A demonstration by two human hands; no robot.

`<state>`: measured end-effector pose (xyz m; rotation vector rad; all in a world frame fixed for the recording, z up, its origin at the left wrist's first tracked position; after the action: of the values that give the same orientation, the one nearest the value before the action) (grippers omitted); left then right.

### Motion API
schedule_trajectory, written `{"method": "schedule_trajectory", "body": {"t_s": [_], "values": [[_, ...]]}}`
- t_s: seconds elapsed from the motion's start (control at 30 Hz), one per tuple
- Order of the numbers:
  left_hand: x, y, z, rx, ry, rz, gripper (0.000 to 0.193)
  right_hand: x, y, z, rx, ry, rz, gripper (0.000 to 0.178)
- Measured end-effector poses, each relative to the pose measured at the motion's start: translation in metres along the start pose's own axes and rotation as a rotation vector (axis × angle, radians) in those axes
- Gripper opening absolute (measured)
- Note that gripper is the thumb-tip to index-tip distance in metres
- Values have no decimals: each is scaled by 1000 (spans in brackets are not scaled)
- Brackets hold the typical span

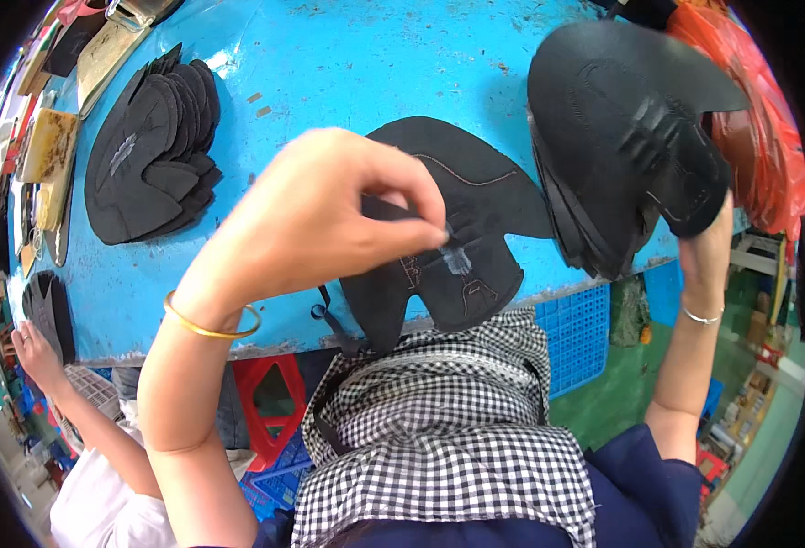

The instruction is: The person trims excess material from black shoe components using snips, then places the trimmed components into a basket.

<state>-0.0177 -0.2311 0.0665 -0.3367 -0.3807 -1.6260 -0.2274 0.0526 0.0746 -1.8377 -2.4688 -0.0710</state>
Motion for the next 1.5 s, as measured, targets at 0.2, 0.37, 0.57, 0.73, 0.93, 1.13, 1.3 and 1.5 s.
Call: {"method": "schedule_trajectory", "body": {"t_s": [0.2, 0.37, 0.57, 0.73, 0.93, 1.13, 1.3, 1.5], "values": [[-34, -25, -18, -100, -256, -234, 8, 14, 20, -10, 139, 201, -118, 31], [-36, -33, -24, -97, -322, -253, 8, -82, 68, -6, 291, 615, -675, 16], [-36, -35, -24, -90, -321, -280, 9, -140, 78, 10, 609, 807, -971, 18], [-34, -31, -21, -157, -362, -227, 11, -151, 77, 17, 786, 987, -1014, 18], [-11, -25, -28, -99, -396, -81, 16, -157, 69, 17, 700, 875, -1141, 20], [-12, -27, -31, -67, -432, -115, 14, -171, 72, 18, 838, 1075, -896, 18], [-9, -22, -33, -100, -375, -130, 15, -168, 55, 11, 559, 938, -942, 23], [-9, -23, -32, -79, -326, -113, 13, -182, 63, 16, 671, 912, -944, 25]]}}
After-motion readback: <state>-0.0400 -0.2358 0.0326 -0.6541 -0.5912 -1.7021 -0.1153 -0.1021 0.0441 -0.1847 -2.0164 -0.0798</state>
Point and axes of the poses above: each hand's wrist, its own y-axis away from the middle knuckle, its own x-axis out of the back of the hand, z = x × y, the point moved 6 cm from there along -y, towards the middle knuckle, and after that the axes turned 9 degrees about -x, right-handed, at the moved point
